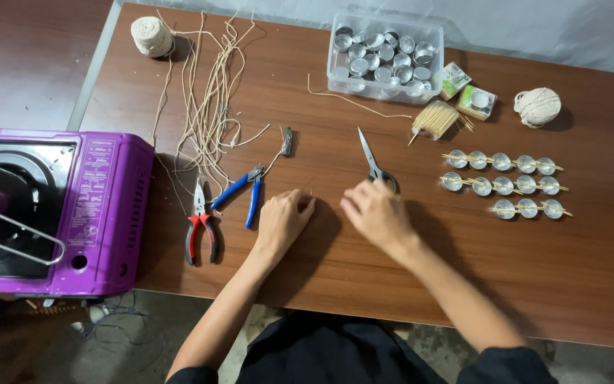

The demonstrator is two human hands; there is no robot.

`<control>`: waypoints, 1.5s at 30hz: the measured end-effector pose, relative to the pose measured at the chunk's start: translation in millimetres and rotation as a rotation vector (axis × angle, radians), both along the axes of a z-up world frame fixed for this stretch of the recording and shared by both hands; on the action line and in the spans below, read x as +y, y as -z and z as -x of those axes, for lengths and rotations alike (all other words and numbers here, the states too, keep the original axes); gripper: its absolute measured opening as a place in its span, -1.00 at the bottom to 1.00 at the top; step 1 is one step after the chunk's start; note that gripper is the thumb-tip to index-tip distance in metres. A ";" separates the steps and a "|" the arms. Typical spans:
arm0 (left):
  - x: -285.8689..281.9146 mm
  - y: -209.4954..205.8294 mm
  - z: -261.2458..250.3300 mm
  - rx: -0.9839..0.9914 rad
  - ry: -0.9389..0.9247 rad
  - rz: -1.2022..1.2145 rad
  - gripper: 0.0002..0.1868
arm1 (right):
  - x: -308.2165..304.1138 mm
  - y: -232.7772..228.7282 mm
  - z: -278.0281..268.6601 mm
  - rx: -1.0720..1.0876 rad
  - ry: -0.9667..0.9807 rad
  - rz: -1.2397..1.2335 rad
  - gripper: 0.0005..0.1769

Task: Assembling candle wicks by cutting cotton string to length and threading them through metal wick tabs on a workbench.

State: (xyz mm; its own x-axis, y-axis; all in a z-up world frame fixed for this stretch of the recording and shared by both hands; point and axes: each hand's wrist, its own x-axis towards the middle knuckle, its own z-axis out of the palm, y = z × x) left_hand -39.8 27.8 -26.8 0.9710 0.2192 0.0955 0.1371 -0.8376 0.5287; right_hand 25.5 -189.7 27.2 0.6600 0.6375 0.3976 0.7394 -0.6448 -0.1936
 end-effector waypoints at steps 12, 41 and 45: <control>10.0 -25.6 9.8 -0.484 0.112 -0.219 -0.73 | 34.4 -87.0 -256.3 0.505 0.063 0.027 -0.47; 9.8 -22.0 9.0 -0.513 0.103 -0.271 -0.80 | 11.7 6.8 -56.5 0.440 -0.071 -0.164 -0.48; 9.8 -19.6 8.2 -0.497 0.094 -0.258 -0.80 | 7.5 -1.0 -44.6 0.306 -0.050 -0.022 -0.33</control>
State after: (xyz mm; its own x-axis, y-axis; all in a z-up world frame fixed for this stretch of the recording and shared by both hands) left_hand -48.1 37.6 -7.2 0.8096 0.0434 0.5854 -0.1574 -0.9447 0.2877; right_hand 70.1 -182.2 28.3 0.7194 0.6654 0.1990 0.6751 -0.6026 -0.4255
